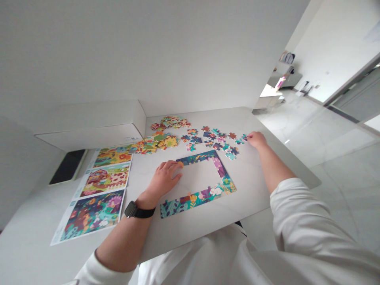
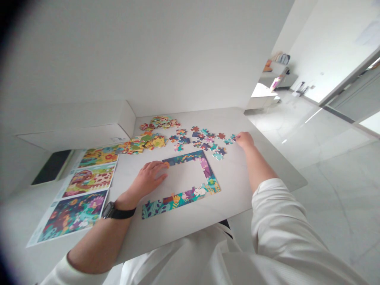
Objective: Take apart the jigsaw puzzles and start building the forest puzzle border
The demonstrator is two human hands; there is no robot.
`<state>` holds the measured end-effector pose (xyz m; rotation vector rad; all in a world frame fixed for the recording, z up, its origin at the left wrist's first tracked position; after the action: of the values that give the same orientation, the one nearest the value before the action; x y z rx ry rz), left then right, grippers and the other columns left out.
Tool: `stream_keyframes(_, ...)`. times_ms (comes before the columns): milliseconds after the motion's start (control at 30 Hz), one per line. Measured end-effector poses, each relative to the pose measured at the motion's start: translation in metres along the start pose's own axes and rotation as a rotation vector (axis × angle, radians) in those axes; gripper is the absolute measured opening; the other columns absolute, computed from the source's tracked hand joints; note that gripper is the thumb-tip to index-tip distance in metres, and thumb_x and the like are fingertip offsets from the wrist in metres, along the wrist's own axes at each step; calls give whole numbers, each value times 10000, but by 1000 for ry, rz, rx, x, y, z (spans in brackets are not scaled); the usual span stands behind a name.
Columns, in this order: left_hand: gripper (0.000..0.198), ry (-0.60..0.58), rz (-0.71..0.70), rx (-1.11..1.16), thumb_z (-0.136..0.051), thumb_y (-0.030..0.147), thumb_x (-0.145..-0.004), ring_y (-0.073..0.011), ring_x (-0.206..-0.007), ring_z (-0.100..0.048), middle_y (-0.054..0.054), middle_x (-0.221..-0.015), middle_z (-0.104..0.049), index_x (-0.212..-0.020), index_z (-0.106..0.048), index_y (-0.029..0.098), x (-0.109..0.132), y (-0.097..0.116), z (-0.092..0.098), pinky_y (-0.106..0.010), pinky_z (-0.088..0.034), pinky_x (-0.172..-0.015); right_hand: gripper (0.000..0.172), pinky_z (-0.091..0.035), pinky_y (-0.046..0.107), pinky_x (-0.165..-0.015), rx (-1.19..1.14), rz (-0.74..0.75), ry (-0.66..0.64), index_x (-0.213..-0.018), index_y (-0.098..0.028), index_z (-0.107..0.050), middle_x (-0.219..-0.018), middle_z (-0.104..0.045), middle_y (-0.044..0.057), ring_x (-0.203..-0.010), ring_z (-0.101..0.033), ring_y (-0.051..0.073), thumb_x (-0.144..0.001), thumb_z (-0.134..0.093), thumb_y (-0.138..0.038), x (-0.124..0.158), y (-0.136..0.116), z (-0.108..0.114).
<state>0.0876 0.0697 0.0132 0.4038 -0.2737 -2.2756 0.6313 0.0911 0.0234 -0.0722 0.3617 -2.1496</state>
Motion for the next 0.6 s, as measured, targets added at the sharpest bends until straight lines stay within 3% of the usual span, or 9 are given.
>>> stream_keyframes(200, 355, 10, -12, 5, -598, 336, -993, -293, -1270, -614, -94, -1386, -673, -1336, -674, 289, 0, -3, -4, -498, -478, -1164, 236, -541, 317, -951, 55, 74, -51, -1106, -196, -849, -1151, -797, 143, -1051, -744, 258, -941, -699, -273, 18, -8, -2)
stream_keyframes(367, 347, 17, -10, 1, -595, 344, -999, -294, -1268, -612, -98, -1382, -673, -1331, -673, 282, -1, -4, -5, -498, -479, -1163, 336, -539, 360, -1031, -1, 182, 25, -1247, -202, -800, -1235, -756, 145, -1108, -717, 273, -947, -665, -269, 45, -18, 0)
stream_keyframes(433, 344, 11, -8, 0, -594, 344, -1001, -291, -1273, -608, -94, -1383, -675, -1331, -669, 288, -1, -4, -5, -496, -472, -1170, 373, -534, 392, -1069, -53, 319, 47, -1305, -220, -774, -1249, -752, 133, -1139, -702, 279, -964, -647, -299, 61, -31, -1)
stream_keyframes(533, 340, 7, -3, 1, -588, 346, -1005, -293, -1280, -603, -92, -1383, -675, -1331, -667, 293, -1, -4, -5, -499, -467, -1173, 378, -503, 436, -1136, -105, 604, -22, -1319, -245, -776, -1306, -743, 121, -1231, -670, 285, -993, -640, -377, 94, -54, -11)
stream_keyframes(600, 341, 7, -1, 2, -582, 350, -1007, -294, -1281, -601, -91, -1386, -672, -1333, -664, 297, 0, -4, -5, -498, -466, -1171, 366, -482, 461, -1165, -75, 688, -64, -1301, -260, -791, -1354, -731, 116, -1273, -653, 290, -1006, -631, -407, 111, -58, -16)
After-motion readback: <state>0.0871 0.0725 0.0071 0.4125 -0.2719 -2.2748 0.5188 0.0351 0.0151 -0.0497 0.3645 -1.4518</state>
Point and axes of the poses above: each hand's wrist, its own x-axis away from the middle knuckle, its own z-axis out of the back of the hand, y = z × x, the point moved 7 cm from there along -x, towards the middle knuckle
